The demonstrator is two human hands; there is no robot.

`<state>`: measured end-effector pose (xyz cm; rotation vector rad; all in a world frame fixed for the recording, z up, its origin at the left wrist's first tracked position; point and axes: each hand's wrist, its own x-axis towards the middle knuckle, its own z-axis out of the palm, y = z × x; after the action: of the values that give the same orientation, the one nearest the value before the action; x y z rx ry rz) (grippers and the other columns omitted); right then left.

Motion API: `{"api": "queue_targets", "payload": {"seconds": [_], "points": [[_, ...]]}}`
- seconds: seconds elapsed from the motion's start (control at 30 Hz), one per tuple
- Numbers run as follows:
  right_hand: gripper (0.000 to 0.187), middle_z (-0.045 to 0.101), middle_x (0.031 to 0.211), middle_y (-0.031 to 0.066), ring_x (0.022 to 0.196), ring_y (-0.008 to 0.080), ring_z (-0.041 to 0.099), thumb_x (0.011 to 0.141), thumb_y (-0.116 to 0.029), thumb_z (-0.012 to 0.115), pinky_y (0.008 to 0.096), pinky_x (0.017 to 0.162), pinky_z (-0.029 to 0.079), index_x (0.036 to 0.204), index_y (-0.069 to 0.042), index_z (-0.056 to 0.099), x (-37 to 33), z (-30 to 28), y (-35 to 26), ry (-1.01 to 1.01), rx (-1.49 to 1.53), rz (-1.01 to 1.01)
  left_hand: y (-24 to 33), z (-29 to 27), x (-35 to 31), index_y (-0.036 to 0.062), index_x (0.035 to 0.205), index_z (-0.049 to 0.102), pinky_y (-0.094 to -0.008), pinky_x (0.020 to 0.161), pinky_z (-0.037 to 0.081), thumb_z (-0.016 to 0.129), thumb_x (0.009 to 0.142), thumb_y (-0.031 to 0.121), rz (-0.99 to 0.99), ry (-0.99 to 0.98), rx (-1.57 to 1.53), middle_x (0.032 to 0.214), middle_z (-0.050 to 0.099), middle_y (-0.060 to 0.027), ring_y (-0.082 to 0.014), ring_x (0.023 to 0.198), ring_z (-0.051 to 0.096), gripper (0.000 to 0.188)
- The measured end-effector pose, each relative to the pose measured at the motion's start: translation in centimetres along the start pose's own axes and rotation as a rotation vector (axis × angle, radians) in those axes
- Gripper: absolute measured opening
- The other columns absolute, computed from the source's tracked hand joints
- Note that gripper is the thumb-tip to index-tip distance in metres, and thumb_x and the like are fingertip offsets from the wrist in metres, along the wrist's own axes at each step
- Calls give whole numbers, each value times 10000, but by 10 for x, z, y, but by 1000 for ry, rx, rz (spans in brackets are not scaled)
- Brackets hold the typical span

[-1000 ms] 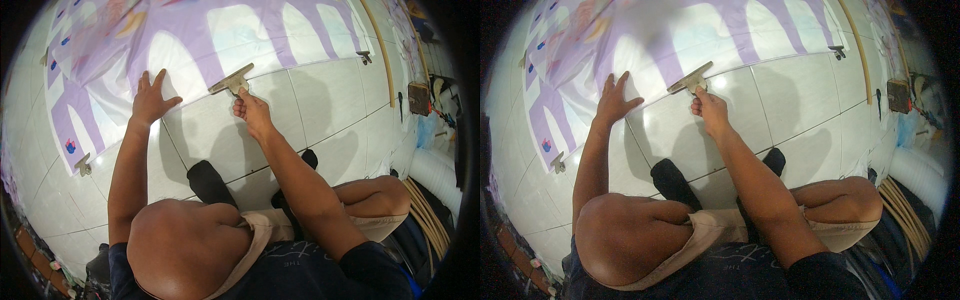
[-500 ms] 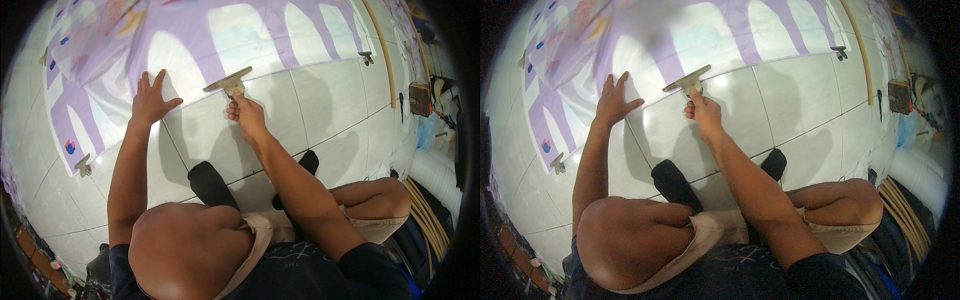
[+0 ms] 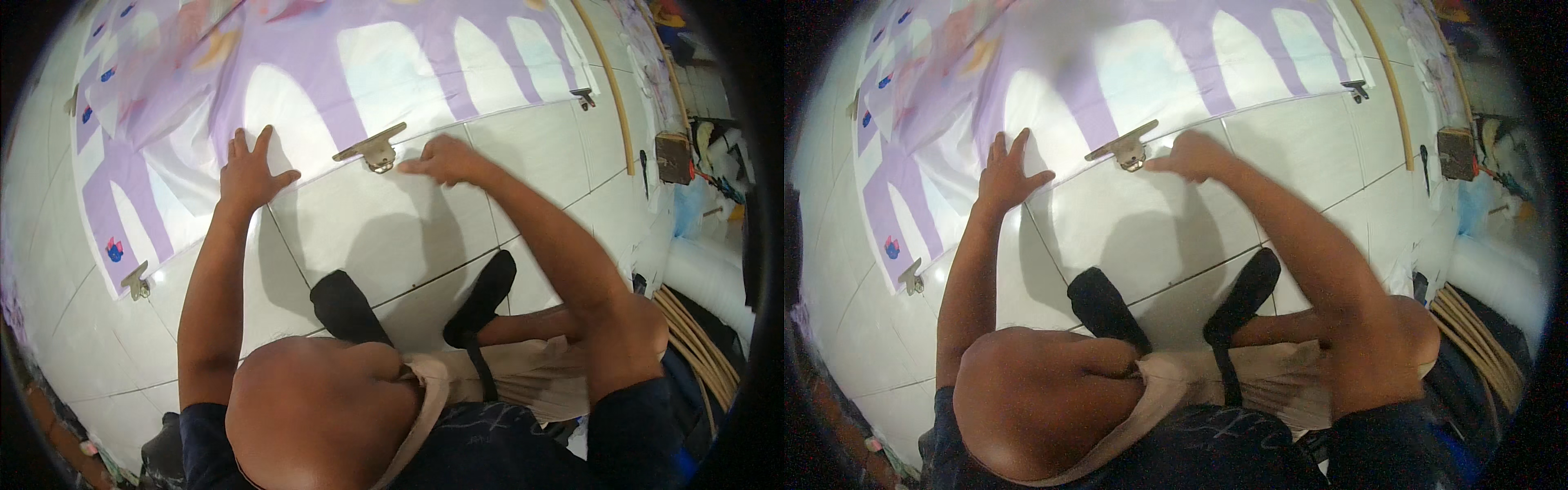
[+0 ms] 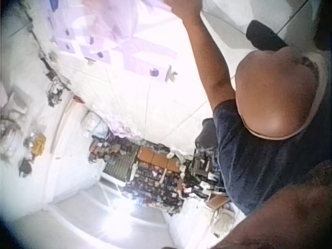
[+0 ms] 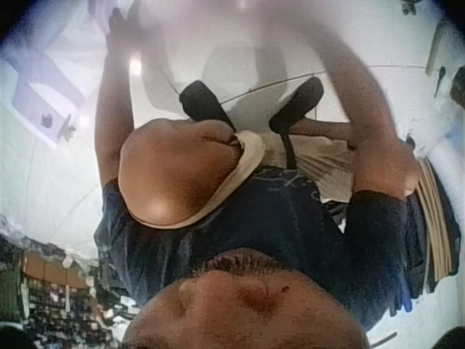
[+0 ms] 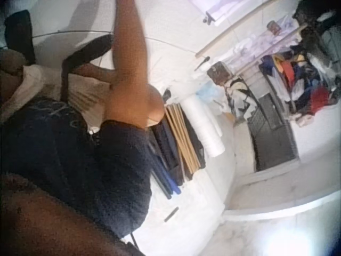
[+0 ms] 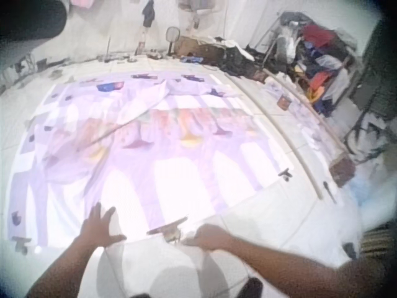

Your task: The person lays out printed fabric banners on the floor, smoothing the material and securing the edges using large metal clips.

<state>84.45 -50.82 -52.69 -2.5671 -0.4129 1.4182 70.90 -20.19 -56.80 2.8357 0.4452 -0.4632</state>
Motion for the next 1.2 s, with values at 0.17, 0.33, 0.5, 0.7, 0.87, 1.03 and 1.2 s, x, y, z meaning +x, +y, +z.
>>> {"api": "queue_targets", "payload": {"seconds": [0.17, 0.33, 0.5, 0.7, 0.87, 1.03, 1.2], "points": [[475, 690, 917, 155, 907, 286, 649, 902, -495, 642, 404, 818, 506, 956, -24, 671, -46, -129, 18, 371, -640, -296, -11, -20, 8, 121, 1437, 442, -475, 1054, 422, 750, 788, 508, 43, 84, -105, 1460, 390, -246, -381, 1347, 401, 816], [402, 708, 998, 189, 898, 383, 666, 863, -428, 651, 467, 811, 517, 1034, -69, 709, -38, -241, 9, 626, -749, -324, -11, -133, 27, 49, 1272, 606, -349, 918, 446, 615, 918, 440, 117, 121, -728, 1173, 643, -98, -214, 1058, 591, 527], [488, 710, 934, 213, 877, 370, 674, 848, -501, 659, 461, 796, 522, 912, -22, 728, 32, -260, -29, 808, -408, -460, 36, -253, 7, 73, 1248, 625, -301, 872, 430, 556, 949, 430, 369, 373, -514, 1105, 657, -62, -171, 988, 586, 471], [433, 689, 971, 162, 934, 316, 645, 907, -474, 628, 421, 848, 501, 979, -49, 666, 106, -180, -58, 380, -456, -562, -15, -269, 36, 45, 1246, 613, -297, 875, 450, 611, 955, 346, 246, 207, -223, 1088, 660, -75, -153, 967, 591, 418], [458, 665, 1150, 161, 1080, 349, 615, 920, -451, 601, 464, 897, 498, 1094, -31, 656, 135, -153, -99, 370, -437, -486, -121, -274, 31, 28, 1196, 619, -353, 830, 492, 648, 917, 279, 17, 171, 59, 985, 688, -150, -238, 894, 649, 377], [409, 675, 1131, 140, 1087, 333, 617, 911, -450, 599, 468, 899, 495, 1101, -94, 665, 147, -95, -148, 342, -192, -608, -214, -255, -24, 47, 1119, 634, -384, 789, 510, 654, 884, 197, -201, 15, 189, 915, 685, -181, -283, 848, 669, 279], [354, 695, 1057, 137, 1024, 334, 636, 918, -389, 596, 440, 871, 503, 1078, -84, 672, 129, -73, -178, 334, -162, -739, -297, -190, -84, 46, 1086, 659, -393, 737, 534, 674, 837, 137, -281, -94, 27, 962, 702, -179, -282, 844, 683, 265]]}}
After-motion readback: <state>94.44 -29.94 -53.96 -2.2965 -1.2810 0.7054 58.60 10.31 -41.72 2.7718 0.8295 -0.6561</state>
